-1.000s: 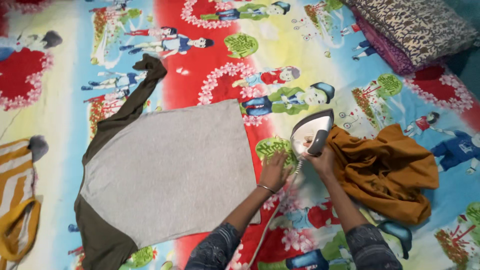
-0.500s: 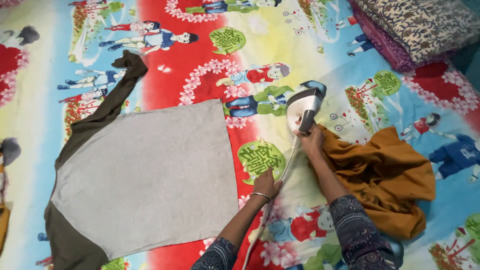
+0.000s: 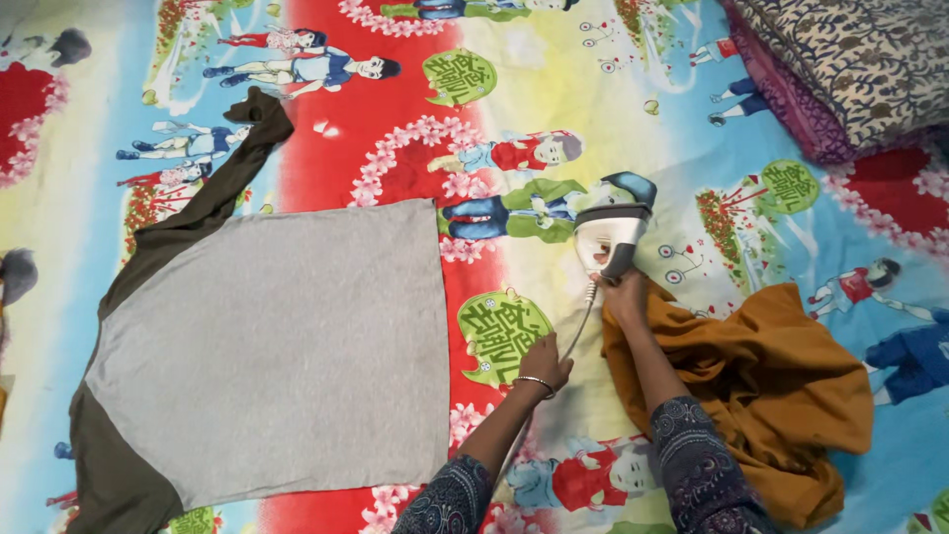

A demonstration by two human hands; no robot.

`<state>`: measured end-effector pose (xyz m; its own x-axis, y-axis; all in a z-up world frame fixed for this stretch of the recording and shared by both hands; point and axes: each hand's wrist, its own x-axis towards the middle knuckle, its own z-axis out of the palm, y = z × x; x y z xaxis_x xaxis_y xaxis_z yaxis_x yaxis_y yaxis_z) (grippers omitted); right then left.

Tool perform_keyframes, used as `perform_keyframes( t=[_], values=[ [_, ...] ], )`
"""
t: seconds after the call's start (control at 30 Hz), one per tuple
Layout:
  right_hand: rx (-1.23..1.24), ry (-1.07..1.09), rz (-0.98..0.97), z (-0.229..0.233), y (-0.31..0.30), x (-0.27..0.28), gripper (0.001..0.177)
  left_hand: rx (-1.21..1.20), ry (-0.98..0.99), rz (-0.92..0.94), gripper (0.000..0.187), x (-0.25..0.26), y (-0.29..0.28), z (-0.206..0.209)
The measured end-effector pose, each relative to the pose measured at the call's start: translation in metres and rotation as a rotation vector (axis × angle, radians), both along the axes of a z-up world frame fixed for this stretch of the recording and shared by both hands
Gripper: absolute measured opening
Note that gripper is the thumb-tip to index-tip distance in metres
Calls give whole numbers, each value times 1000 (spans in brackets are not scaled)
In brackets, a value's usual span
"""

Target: The person irons a two-toned long-sleeved shirt on a bed. They smooth the fabric, iron the sleeves and body, flip the shirt, and continue ironing the other side.

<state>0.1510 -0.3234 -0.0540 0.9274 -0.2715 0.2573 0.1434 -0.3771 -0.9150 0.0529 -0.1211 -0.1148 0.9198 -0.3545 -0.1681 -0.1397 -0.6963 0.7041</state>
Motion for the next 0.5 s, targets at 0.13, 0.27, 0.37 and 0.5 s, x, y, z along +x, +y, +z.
perform_keyframes(
  t=[0.13,0.27,0.37,0.5],
  values=[
    [-80,-52,8,-1,-4,1,39,20,44,-2,55,-19,10,-13],
    [-132,128,-128,1,-1,-10,46,66,167,0,39,-56,55,-15],
    [-133,-75,-229,10,18,-43,49,47,241,-32,28,-97,101,-9],
    [-649,-14,-269,35,67,-118,31,10,92,-94,26,-151,134,4]
  ],
)
